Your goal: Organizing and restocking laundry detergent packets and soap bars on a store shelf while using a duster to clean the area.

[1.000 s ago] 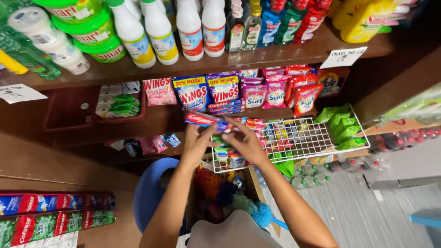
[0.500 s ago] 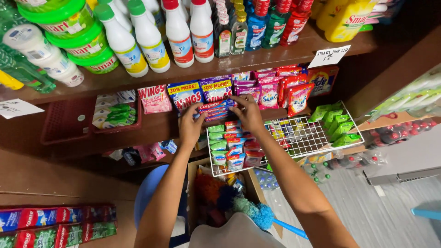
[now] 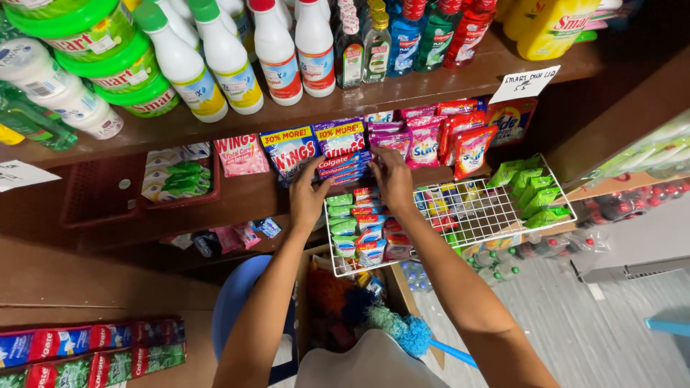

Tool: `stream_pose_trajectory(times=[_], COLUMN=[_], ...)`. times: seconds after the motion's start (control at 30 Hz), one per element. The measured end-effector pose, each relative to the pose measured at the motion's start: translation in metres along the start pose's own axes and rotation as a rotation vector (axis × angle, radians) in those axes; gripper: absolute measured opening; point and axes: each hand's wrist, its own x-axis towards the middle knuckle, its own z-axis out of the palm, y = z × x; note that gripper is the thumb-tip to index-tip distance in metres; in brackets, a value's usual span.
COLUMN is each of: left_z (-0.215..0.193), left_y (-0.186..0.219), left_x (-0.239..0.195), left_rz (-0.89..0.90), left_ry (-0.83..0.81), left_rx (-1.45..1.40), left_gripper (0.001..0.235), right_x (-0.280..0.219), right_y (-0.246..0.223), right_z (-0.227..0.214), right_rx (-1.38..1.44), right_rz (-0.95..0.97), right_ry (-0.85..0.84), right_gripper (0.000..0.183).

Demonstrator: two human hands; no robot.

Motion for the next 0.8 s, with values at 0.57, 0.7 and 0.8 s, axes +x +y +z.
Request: stream_pose_trajectory(times=[0.57,0.7,0.8], left_z=[0.000,-0.005,-0.014], left_y=[-0.034,-0.023,-0.016], left_x=[-0.001,-0.003,-0.015], left_rz=[0.169,0.187,0.351], left_ry=[-0.026,-0.066,0.024], left_rx=[0.099,0.071,0.065], left_gripper=[0.060,0.065,0.070], right_x=[-0.048,-0.082,-0.127], right_y=[-0.009,-0.032,-0.038], right_z=[-0.059,-0.093,-0.118], right_rx=[0.153,0.161,0.168], right_rz=[0.285,0.310,0.372], right_ry=[0.017,0.080,0.078], right_gripper=[0.031,0.026,0.021])
